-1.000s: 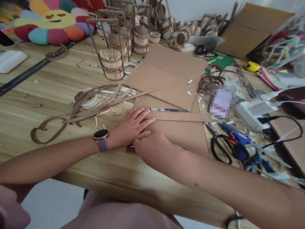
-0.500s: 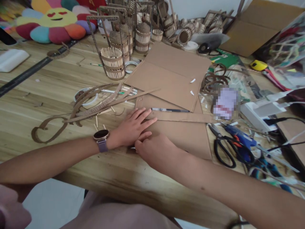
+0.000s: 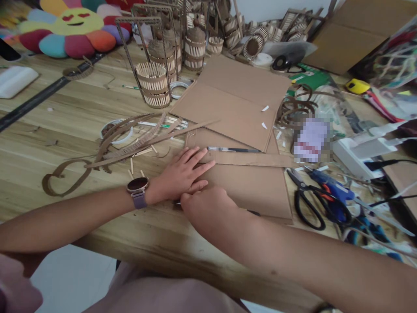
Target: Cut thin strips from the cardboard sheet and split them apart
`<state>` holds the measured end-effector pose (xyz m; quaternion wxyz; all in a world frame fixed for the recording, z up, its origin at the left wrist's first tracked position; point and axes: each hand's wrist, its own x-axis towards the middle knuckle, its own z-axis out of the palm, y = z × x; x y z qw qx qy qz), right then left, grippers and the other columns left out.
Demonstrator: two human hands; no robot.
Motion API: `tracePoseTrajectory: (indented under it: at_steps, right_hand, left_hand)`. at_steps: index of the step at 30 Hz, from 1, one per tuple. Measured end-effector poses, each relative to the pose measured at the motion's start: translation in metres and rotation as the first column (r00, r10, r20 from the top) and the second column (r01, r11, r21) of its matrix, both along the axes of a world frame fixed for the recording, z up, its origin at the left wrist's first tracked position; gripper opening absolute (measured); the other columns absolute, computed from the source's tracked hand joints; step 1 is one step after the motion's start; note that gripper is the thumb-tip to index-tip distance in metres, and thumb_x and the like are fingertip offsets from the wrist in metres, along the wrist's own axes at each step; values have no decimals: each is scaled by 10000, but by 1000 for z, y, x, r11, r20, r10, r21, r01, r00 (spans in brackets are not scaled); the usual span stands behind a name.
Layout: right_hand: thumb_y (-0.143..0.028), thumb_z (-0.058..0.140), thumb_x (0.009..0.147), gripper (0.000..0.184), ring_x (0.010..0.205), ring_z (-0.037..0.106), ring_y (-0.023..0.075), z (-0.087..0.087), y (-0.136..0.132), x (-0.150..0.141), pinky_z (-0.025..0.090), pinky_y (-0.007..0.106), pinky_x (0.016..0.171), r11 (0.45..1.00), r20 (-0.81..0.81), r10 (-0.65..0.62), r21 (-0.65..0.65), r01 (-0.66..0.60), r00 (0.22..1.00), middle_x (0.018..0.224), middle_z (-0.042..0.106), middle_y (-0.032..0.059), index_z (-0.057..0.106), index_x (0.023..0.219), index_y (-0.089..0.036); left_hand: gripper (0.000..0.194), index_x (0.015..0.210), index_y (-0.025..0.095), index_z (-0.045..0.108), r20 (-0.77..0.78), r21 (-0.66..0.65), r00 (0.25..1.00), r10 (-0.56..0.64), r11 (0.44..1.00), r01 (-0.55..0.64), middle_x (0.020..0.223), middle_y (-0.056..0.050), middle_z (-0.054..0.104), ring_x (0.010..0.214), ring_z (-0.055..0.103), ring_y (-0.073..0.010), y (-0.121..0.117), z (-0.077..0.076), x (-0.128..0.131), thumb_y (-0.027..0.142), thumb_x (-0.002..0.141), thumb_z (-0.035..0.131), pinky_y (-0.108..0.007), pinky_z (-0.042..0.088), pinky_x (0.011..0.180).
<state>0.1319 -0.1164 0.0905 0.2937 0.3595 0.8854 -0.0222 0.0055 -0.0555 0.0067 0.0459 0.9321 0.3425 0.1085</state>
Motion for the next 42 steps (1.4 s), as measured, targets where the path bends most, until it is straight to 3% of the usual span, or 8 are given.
tracePoseTrajectory:
  at_steps: [10, 18, 22, 28, 32, 34, 37, 42]
  right_hand:
    - [-60, 531, 848, 265, 655, 707, 193, -4, -4, 1, 418, 225, 474, 999, -19, -38, -19, 37, 999, 915, 736, 166, 638, 1084, -118]
    - [0, 518, 810, 321, 598, 717, 237, -10, -5, 27, 329, 261, 411, 999, -16, -14, -29, 14, 1000, 756, 717, 61, 607, 1072, -163]
    - [13, 540, 777, 318, 616, 725, 244, -9, -11, 39, 291, 264, 419, 998, 21, -47, -44, 48, 999, 760, 715, 50, 603, 1019, -184]
    - [-10, 541, 799, 292, 589, 714, 221, -12, -14, 85, 155, 277, 429, 996, 39, -91, 15, 90, 995, 680, 698, 22, 598, 991, -223]
    - [-188, 529, 901, 73, 466, 645, 164, -8, -9, 114, 112, 300, 437, 998, -137, -62, -6, 62, 989, 602, 674, -10, 589, 925, -223]
    - [-248, 513, 924, 87, 457, 630, 154, -9, -9, 108, 108, 297, 445, 998, -202, -49, 33, 57, 978, 624, 682, -8, 577, 876, -215]
    - [-167, 574, 869, 36, 508, 658, 163, -16, -9, 77, 104, 297, 441, 994, -179, -16, 104, 35, 984, 642, 684, 4, 586, 860, -200]
    - [-106, 513, 886, 179, 569, 682, 174, -23, -5, 30, 146, 299, 398, 992, -136, 81, 102, -67, 987, 763, 714, 47, 619, 1023, -152]
  left_hand:
    - [573, 1464, 186, 445, -19, -11, 999, -34, 999, 34, 1570, -193, 312, 1430, 299, -379, 0, 1, -2, 489, 978, 464, -548, 211, 1174]
    - [566, 1471, 179, 432, -30, -41, 998, -54, 998, 53, 1577, -215, 279, 1435, 273, -402, 1, 4, -3, 472, 987, 449, -567, 206, 1169]
    - [553, 1464, 178, 434, -16, -23, 999, -51, 998, 50, 1573, -202, 297, 1433, 277, -386, 0, 4, -3, 464, 991, 442, -576, 225, 1160]
    - [547, 1459, 166, 439, 4, 6, 999, -50, 999, 50, 1563, -209, 311, 1423, 295, -386, -1, 4, -3, 455, 995, 430, -579, 236, 1155]
    - [537, 1451, 169, 449, 13, 3, 999, -49, 999, 49, 1557, -200, 326, 1425, 293, -377, -1, 3, -2, 447, 991, 441, -582, 237, 1155]
    - [535, 1453, 171, 447, 18, 3, 999, -48, 999, 48, 1561, -201, 320, 1428, 285, -380, -2, 2, -2, 441, 991, 445, -583, 232, 1156]
    - [537, 1457, 169, 446, 11, 1, 999, -40, 999, 40, 1560, -206, 318, 1429, 283, -387, -1, 2, -2, 438, 992, 447, -576, 231, 1158]
    - [538, 1456, 177, 445, -3, -4, 999, -46, 999, 46, 1567, -192, 315, 1432, 288, -367, 0, 2, -2, 438, 987, 469, -567, 233, 1162]
